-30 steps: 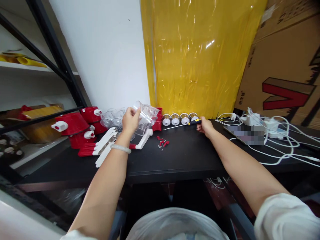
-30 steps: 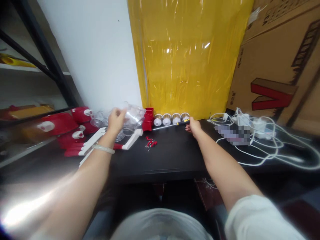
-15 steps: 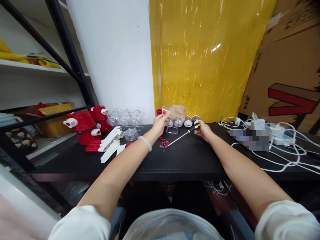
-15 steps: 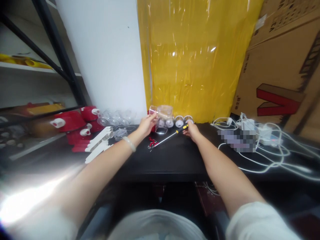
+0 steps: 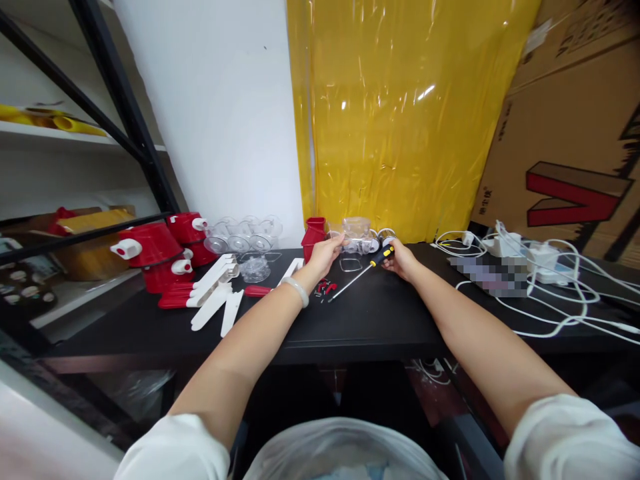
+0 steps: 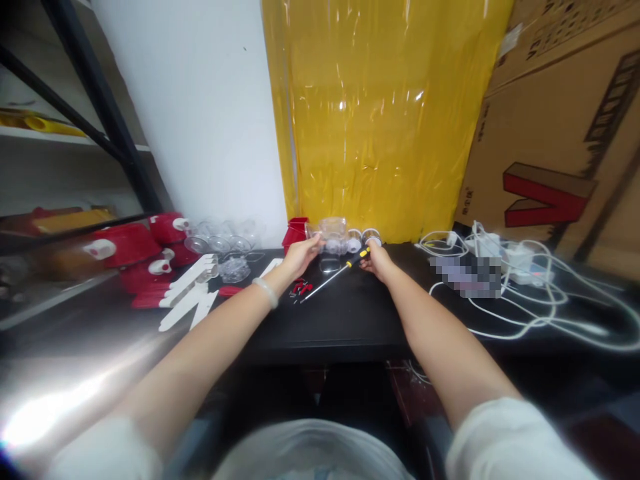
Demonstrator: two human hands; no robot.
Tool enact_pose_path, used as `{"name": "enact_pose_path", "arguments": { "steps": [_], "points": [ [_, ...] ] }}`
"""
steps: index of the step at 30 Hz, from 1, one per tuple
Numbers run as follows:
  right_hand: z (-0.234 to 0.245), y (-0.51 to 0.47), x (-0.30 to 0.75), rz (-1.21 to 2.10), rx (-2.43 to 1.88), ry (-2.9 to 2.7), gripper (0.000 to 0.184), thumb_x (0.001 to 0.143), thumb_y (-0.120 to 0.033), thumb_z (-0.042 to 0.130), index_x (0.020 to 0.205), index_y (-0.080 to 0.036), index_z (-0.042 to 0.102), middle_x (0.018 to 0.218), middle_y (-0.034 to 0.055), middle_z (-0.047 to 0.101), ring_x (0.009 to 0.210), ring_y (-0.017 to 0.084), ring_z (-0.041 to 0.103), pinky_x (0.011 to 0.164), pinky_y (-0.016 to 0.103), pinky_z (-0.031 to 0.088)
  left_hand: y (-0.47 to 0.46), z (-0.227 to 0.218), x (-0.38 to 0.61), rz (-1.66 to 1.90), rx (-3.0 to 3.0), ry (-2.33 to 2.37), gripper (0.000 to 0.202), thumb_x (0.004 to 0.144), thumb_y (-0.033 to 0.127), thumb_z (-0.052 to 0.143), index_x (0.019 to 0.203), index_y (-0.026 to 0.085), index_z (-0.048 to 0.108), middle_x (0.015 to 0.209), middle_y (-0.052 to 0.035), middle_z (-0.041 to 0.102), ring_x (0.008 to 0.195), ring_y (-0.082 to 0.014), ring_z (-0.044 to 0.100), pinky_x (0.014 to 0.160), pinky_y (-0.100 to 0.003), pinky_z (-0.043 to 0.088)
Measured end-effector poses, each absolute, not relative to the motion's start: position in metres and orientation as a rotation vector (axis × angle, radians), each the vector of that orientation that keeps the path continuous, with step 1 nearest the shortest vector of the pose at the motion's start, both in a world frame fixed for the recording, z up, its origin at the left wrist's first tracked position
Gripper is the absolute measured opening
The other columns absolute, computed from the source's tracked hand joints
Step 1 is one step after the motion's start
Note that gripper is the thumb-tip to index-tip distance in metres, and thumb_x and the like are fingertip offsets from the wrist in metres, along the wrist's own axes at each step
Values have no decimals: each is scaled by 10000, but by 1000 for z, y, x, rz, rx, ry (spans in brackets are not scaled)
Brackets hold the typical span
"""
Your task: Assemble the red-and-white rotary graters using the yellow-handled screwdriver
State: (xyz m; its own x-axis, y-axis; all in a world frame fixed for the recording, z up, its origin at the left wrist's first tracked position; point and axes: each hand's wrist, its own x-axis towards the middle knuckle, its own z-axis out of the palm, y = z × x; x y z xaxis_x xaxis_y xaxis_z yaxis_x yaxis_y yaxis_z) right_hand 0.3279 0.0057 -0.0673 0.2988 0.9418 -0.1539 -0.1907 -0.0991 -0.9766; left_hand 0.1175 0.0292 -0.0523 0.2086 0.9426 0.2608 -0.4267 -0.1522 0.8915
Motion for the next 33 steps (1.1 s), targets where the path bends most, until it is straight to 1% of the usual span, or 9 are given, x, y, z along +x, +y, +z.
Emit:
{"name": "enact_pose_path", "arguments": {
  "steps": [5,14,19,21,23,25,27,30,33],
  "points": [
    [-66,3,325,1156,-1289,-771,274,922,-386,381,711,-218,431,419,-29,404,401,114,394,497,250,483,30,-59,119,1289,1195,648,356,582,397,852,759,109,738,816,-111,725,902,-196,647,918,-344,433],
    [-69,6,327,1170,-1268,-740,244,915,-363,398,724,-215,424,465,-34,406,421,105,385,505,252,479,26,-54,108,1163,1256,697,452,544,471,851,802,116,743,967,-134,732,1019,-212,626,995,-364,405],
    [-70,7,327,1161,-1280,-769,257,917,-365,380,711,-217,418,431,-36,387,402,108,375,485,244,465,24,-53,103,1089,1384,819,482,614,582,771,805,141,740,1148,-149,695,1178,-251,573,1018,-373,403],
    [-72,9,328,1128,-1314,-788,243,912,-351,386,713,-216,423,432,-37,399,397,107,382,497,249,471,26,-55,102,1088,1481,895,503,651,618,724,826,147,737,1180,-146,683,1203,-262,559,1003,-379,419],
    [-74,12,330,1072,-1380,-840,230,908,-346,389,726,-215,439,441,-30,425,402,116,412,520,267,485,27,-57,99,1115,1575,942,518,699,630,676,897,153,730,1197,-130,676,1186,-257,571,965,-371,450],
    [-78,16,333,971,-1475,-963,230,904,-350,383,741,-212,468,469,-11,476,427,135,467,541,283,490,27,-56,96,1152,1693,993,531,758,640,607,963,162,715,1168,-110,687,1120,-241,607,914,-352,477],
    [-82,21,337,820,-1582,-1147,234,894,-349,387,747,-206,500,530,18,543,481,157,532,552,283,478,24,-53,91,1190,1881,1102,540,809,654,530,974,172,708,1085,-93,711,1033,-231,637,879,-337,482],
    [-89,26,343,593,-1704,-1366,213,862,-350,461,725,-200,526,638,53,615,620,188,603,603,271,454,16,-45,82,1249,2202,1309,569,860,679,422,924,192,709,942,-75,729,921,-233,655,842,-328,468],
    [-93,28,345,315,-1825,-1579,237,869,-387,473,768,-196,568,833,90,683,837,228,639,699,274,446,9,-36,74,1254,2311,1497,674,889,715,277,821,202,709,821,-77,723,848,-235,661,787,-319,460]
  ]
}}
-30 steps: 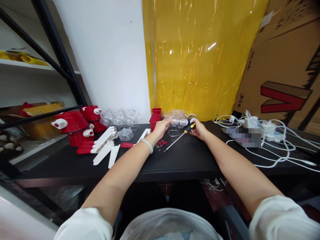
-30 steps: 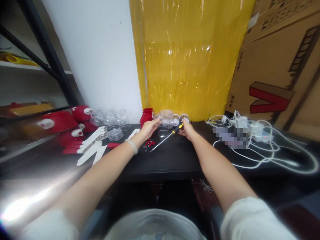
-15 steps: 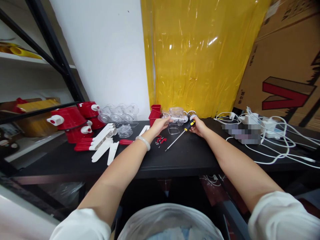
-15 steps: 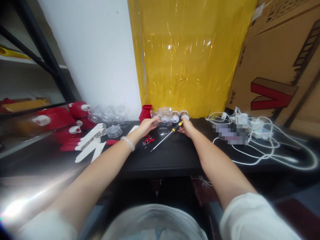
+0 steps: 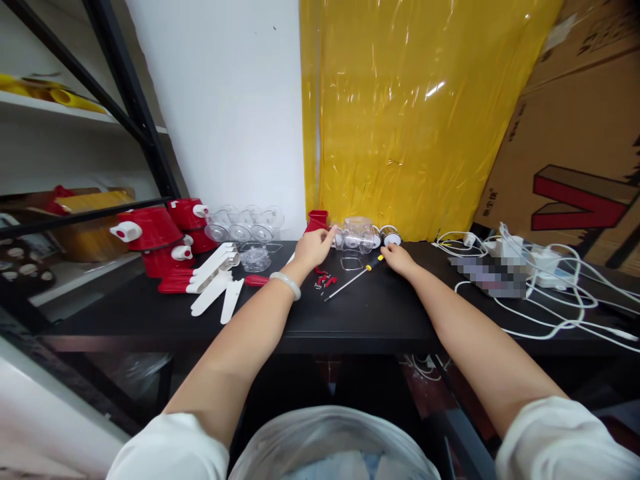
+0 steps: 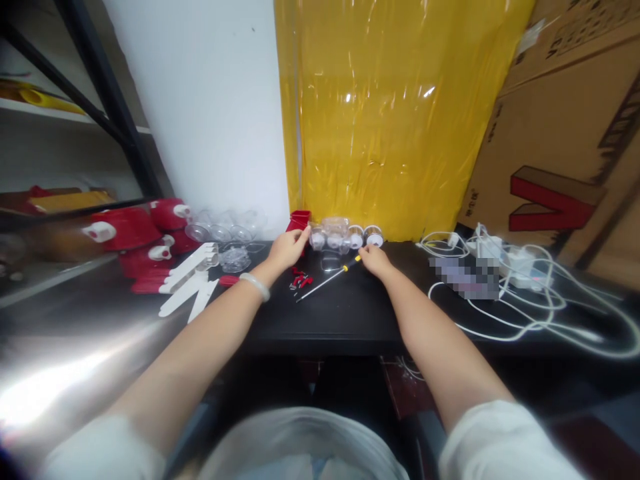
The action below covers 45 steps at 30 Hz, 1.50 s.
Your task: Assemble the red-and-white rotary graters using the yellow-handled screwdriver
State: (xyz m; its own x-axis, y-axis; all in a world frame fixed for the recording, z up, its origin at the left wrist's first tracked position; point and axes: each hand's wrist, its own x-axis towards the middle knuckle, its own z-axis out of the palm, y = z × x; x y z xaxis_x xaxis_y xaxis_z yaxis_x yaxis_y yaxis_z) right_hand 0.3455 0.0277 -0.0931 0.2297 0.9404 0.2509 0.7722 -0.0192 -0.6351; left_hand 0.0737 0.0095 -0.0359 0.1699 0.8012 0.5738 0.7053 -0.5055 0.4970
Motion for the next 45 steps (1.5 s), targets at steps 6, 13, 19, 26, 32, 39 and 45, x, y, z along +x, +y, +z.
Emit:
{"name": "enact_pose_path", "arguments": {
  "steps": [6,13,19,26,32,39,45],
  "points": [
    [-95,22,339,203,-1980,-1753,303,904,-423,404,888,-206,615,1024,101,695,998,271,631,815,332,440,5,-28,68,1227,2275,1614,723,912,700,203,808,209,723,838,-76,734,851,-214,673,763,-292,460],
    [-93,17,331,196,-1956,-1744,270,895,-409,461,876,-211,644,992,84,695,950,265,621,785,334,426,0,-32,74,1197,2353,1557,709,876,745,233,777,214,692,806,-76,721,779,-223,657,713,-305,439],
    [-98,22,336,226,-1825,-1743,198,870,-350,547,770,-195,619,852,57,681,784,185,598,657,250,392,-3,-32,77,1163,2386,1571,672,867,742,279,807,216,693,861,-89,730,820,-241,656,725,-305,433],
    [-98,25,337,271,-1771,-1711,183,854,-322,552,770,-180,631,799,41,661,748,161,572,654,242,379,-4,-33,77,1103,2416,1555,635,882,699,323,862,203,719,835,-98,732,808,-247,661,733,-312,446],
    [-98,25,337,282,-1750,-1719,188,864,-322,538,803,-173,635,823,45,667,770,164,582,669,241,391,-3,-37,78,1082,2448,1495,596,875,676,372,864,198,729,851,-115,729,809,-264,660,754,-334,453],
    [-101,28,339,315,-1714,-1713,178,860,-331,553,796,-183,628,837,36,674,792,164,598,697,239,406,-2,-38,78,1080,2404,1438,501,828,645,491,826,203,726,823,-120,723,825,-280,660,822,-361,451],
    [-102,30,340,303,-1710,-1731,202,869,-343,531,823,-177,637,842,41,674,780,164,599,680,240,401,-2,-25,69,992,2346,1434,426,738,599,632,865,204,726,886,-114,733,848,-280,665,828,-350,459]
  ]
}}
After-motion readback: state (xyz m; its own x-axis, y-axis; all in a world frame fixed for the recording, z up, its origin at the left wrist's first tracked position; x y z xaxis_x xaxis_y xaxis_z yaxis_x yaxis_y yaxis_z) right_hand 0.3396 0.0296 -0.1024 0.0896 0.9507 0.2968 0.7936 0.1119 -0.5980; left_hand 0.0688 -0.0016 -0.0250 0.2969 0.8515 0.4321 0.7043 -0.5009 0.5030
